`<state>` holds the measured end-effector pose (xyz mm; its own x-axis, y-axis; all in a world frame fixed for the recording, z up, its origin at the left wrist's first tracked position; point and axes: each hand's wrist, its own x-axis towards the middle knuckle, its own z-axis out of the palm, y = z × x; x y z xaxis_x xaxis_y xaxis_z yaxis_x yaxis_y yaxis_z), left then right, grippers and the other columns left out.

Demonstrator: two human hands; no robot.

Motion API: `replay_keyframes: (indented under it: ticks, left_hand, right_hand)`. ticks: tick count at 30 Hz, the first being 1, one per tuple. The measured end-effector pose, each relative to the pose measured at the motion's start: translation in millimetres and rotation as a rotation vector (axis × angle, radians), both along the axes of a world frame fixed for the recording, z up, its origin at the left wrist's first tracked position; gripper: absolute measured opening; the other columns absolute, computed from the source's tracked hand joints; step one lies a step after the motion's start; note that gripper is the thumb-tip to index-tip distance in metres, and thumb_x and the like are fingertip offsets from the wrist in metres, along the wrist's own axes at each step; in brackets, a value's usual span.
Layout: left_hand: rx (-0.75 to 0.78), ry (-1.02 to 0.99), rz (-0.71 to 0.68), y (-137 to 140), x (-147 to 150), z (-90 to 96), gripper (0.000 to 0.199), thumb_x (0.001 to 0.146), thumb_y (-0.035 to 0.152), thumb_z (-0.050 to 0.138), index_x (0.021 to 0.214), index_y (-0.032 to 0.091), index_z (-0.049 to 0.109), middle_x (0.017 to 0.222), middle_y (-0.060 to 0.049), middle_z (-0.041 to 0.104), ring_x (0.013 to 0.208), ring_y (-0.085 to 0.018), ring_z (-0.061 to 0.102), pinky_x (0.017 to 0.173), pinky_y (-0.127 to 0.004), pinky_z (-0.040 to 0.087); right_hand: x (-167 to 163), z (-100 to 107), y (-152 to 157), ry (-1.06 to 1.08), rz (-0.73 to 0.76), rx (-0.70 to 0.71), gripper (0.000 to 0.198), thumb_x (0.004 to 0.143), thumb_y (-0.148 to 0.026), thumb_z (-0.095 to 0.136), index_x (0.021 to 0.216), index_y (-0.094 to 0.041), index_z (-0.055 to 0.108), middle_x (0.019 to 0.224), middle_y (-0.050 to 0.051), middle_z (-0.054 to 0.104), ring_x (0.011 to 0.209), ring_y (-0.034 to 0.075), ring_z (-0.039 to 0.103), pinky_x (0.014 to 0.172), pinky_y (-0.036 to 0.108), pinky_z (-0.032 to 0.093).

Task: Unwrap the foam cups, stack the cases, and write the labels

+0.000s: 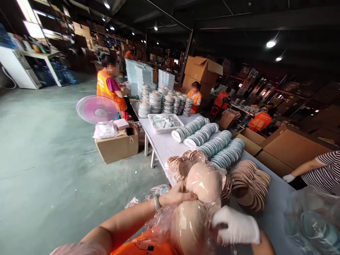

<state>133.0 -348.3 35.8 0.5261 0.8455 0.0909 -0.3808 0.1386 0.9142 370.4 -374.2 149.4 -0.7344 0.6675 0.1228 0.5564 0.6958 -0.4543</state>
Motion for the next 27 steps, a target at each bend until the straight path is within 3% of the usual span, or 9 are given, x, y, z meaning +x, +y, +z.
replay_keyframes:
  ticks: [3,5,10,13,17,19,21,24,27]
  left_hand:
    - [0.002,0.028,0.080,5,-3,-1.7,0.058,0.067,0.057,0.084,0.095,0.009,0.069,0.089,-0.010,0.074,0.073,-0.018,0.065,0.069,-0.028,0.053]
    - [0.022,0.065,0.104,7,-9,1.9,0.057,0.065,0.056,0.085,0.093,0.008,0.070,0.087,-0.009,0.074,0.072,-0.017,0.064,0.067,-0.026,0.053]
    - [0.038,0.106,0.187,5,-19,2.3,0.053,0.065,0.056,0.086,0.083,0.008,0.070,0.078,-0.007,0.071,0.065,-0.013,0.060,0.061,-0.022,0.050]
    - [-0.047,0.026,0.281,3,-24,1.4,0.055,0.061,0.059,0.086,0.074,0.008,0.068,0.068,-0.004,0.066,0.056,-0.009,0.054,0.053,-0.020,0.043]
    - [-0.069,-0.068,0.370,6,-27,13.3,0.056,0.057,0.060,0.088,0.075,0.010,0.067,0.064,-0.001,0.062,0.054,-0.007,0.049,0.051,-0.019,0.039]
    - [-0.040,-0.030,0.425,9,-28,17.8,0.055,0.060,0.059,0.086,0.076,0.011,0.066,0.067,-0.002,0.063,0.057,-0.009,0.051,0.053,-0.020,0.040]
    - [0.020,0.067,0.533,11,-27,15.6,0.052,0.065,0.060,0.083,0.072,0.012,0.063,0.066,-0.001,0.062,0.058,-0.009,0.050,0.053,-0.020,0.039]
    - [0.101,0.301,0.704,10,-23,1.8,0.054,0.068,0.059,0.080,0.056,0.014,0.053,0.053,0.002,0.051,0.053,-0.007,0.042,0.050,-0.020,0.032]
    - [0.109,0.378,0.734,10,-21,-9.2,0.052,0.070,0.060,0.078,0.058,0.014,0.057,0.053,0.000,0.056,0.054,-0.010,0.049,0.052,-0.021,0.037]
  right_hand:
    - [13,28,54,0.315,-0.321,0.024,0.047,0.092,-0.060,0.051,0.092,-0.019,0.072,0.091,0.009,0.075,0.079,0.020,0.071,0.070,0.030,0.058]
    - [3,38,89,0.326,-0.369,0.046,0.057,0.080,-0.062,0.065,0.113,-0.017,0.069,0.116,0.015,0.071,0.100,0.026,0.070,0.083,0.036,0.058]
    - [-41,30,109,0.126,-0.290,0.238,0.021,0.085,-0.033,0.062,0.072,-0.020,0.073,0.081,0.007,0.073,0.077,0.020,0.066,0.082,0.036,0.053]
    - [-42,13,96,0.770,-0.282,0.276,0.010,0.084,-0.031,0.068,0.077,-0.024,0.073,0.088,0.003,0.074,0.086,0.020,0.068,0.089,0.039,0.054]
    - [-24,-19,90,1.679,-0.429,-0.135,0.023,0.078,-0.054,0.072,0.080,-0.032,0.069,0.089,-0.005,0.069,0.087,0.015,0.070,0.081,0.036,0.059]
    - [-22,-37,81,1.586,-0.590,-0.303,0.045,0.077,-0.073,0.061,0.090,-0.031,0.070,0.091,-0.002,0.071,0.079,0.016,0.069,0.067,0.033,0.058]
    - [-28,-53,61,1.213,-0.649,-0.352,0.064,0.079,-0.082,0.048,0.099,-0.026,0.071,0.084,0.004,0.072,0.066,0.017,0.065,0.056,0.030,0.053]
    - [-48,-68,31,0.613,-0.699,-0.188,0.057,0.077,-0.075,0.058,0.080,-0.020,0.071,0.060,0.005,0.064,0.054,0.017,0.057,0.054,0.028,0.045]
    - [-55,-75,25,0.562,-0.763,-0.168,0.050,0.079,-0.067,0.060,0.066,-0.019,0.065,0.060,0.007,0.064,0.059,0.019,0.060,0.060,0.031,0.048]
